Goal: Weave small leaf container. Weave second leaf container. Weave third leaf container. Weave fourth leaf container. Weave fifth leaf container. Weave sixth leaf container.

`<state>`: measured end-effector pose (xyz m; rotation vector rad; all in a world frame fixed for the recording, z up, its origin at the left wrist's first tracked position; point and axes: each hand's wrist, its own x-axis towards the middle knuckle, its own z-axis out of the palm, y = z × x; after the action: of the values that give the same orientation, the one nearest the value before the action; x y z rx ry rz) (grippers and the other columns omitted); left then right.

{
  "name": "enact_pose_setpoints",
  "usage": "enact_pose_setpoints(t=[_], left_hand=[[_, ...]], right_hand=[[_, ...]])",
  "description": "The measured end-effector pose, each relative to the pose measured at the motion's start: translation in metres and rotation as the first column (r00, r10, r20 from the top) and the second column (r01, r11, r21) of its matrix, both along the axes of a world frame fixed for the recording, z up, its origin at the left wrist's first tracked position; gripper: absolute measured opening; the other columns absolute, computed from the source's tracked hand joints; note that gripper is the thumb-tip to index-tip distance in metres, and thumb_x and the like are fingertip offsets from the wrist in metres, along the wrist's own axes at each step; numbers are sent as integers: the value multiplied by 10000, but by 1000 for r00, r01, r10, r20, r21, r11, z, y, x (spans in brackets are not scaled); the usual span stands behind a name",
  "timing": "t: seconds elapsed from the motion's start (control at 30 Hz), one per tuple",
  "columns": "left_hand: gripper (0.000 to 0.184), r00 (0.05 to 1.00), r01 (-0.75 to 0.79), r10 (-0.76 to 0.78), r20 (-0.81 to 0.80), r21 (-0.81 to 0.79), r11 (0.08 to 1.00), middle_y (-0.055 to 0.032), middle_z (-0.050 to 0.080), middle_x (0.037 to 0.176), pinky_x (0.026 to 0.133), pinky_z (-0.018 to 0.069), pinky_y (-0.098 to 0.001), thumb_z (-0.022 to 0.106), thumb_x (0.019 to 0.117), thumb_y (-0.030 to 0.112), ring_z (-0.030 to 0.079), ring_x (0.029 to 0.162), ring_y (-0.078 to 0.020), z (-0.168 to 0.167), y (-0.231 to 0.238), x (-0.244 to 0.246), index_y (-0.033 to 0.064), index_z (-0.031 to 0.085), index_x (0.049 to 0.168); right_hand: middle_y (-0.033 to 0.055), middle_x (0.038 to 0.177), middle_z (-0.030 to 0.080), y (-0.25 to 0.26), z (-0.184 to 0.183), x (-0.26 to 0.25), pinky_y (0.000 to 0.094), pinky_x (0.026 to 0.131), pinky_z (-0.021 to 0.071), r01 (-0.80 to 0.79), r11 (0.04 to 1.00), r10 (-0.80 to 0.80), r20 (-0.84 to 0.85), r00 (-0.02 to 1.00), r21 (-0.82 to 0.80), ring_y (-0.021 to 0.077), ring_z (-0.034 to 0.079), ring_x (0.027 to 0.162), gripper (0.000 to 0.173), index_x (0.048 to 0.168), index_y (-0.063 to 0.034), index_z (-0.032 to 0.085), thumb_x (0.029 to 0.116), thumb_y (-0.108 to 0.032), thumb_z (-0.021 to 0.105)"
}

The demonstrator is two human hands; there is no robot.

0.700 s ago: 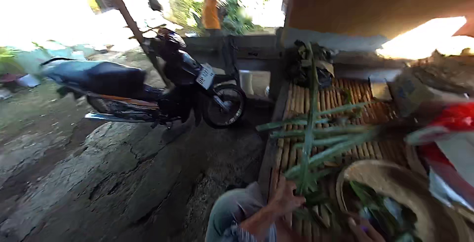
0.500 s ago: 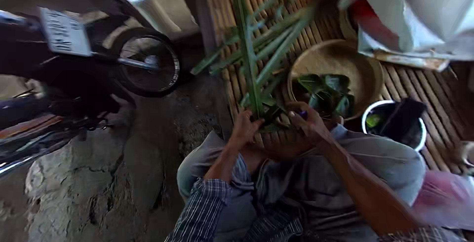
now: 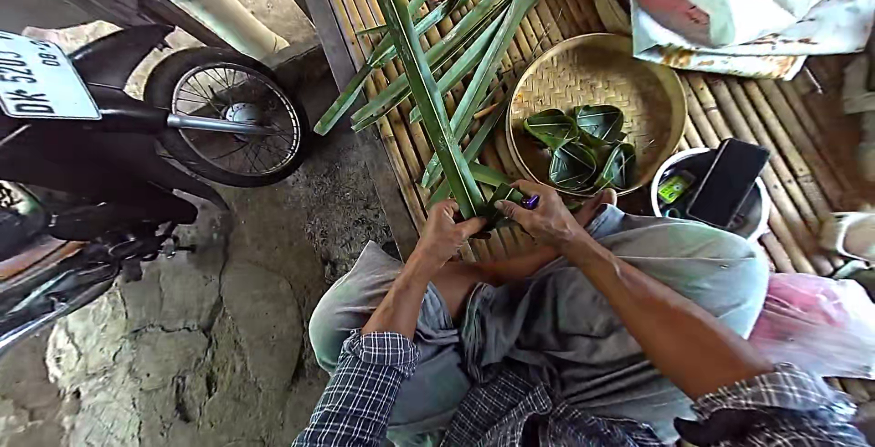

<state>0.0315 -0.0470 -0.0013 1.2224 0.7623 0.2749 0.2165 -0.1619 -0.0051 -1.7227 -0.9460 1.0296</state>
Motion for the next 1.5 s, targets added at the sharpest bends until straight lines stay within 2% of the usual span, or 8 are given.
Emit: enact_pose_setpoints(t=[0.33, 0.47, 0.7, 0.93, 1.07, 1.2, 1.4, 1.5], left_hand=[[310, 996, -52, 58, 68, -82, 995, -207, 739, 1025, 812, 657, -461, 764, 841, -89, 756, 871, -319, 1, -26, 0, -82, 666, 1135], [303, 998, -55, 56, -17, 15, 998, -178, 755, 982, 758, 667, -453, 786, 803, -96, 761, 817, -304, -4, -28, 1, -54, 687, 1086], [206, 955, 17, 67, -289, 281, 960, -91, 768, 883, 712, 657, -437, 852, 810, 72, 756, 733, -218, -11, -19, -4, 46, 733, 976], [234, 920, 158, 8, -391, 391, 907, -64, 762, 894, 710, 638, -448, 820, 829, 68, 743, 741, -200, -5, -23, -3, 86, 716, 1037], [291, 894, 264, -34, -446, 466, 845, -37, 759, 897, 751, 640, -458, 839, 812, 103, 742, 765, -168, -18, -22, 0, 109, 701, 1069], [382, 874, 347, -59, -483, 534, 771, -37, 752, 936, 787, 621, -501, 845, 796, 152, 738, 835, -185, -22, -23, 1, 136, 681, 1141], [419, 853, 438, -95, -514, 604, 666, -96, 732, 928, 724, 583, -545, 825, 816, 126, 721, 823, -266, -7, -34, 1, 138, 642, 1193], [400, 848, 454, -101, -520, 615, 644, -92, 728, 901, 711, 581, -537, 810, 818, 138, 715, 796, -266, -8, -34, 3, 144, 642, 1182]], right_hand=[[66, 768, 671, -14, -2, -1, 265, 456, 462, -9, 990, 34, -179, 983, 138, 125, 528, 503, 137, 1075, -78, 707, 956, -139, 736], [59, 807, 686, -16, -2, -1, 281, 514, 505, -33, 993, 43, -80, 996, 115, 126, 584, 573, 142, 1074, -74, 707, 958, -151, 735], [76, 1165, 691, -21, 9, 10, 343, 640, 553, 54, 995, -66, -143, 988, -80, 184, 658, 798, 546, 1461, -128, 443, 952, -151, 639], [55, 1222, 709, -24, 4, 27, 345, 936, 594, 72, 987, -98, 176, 980, 147, 135, 697, 1073, 409, 1348, -66, 516, 971, -90, 673], [92, 1188, 689, -22, -1, 25, 382, 955, 577, -145, 971, 49, 432, 900, 190, 178, 679, 1067, 379, 1286, -67, 649, 929, -160, 737], [73, 1205, 644, -23, -5, 12, 511, 838, 592, -337, 939, 314, 573, 757, -69, 241, 668, 1058, 398, 1233, -146, 708, 840, -184, 758], [104, 1204, 688, -24, -5, 10, 543, 892, 555, -390, 904, 417, 564, 713, -175, 323, 645, 1150, 561, 1262, -139, 666, 720, -82, 797], [69, 1135, 693, -22, -6, 13, 533, 876, 560, -412, 897, 430, 545, 720, -162, 278, 658, 1095, 383, 1104, -144, 722, 728, -139, 793]])
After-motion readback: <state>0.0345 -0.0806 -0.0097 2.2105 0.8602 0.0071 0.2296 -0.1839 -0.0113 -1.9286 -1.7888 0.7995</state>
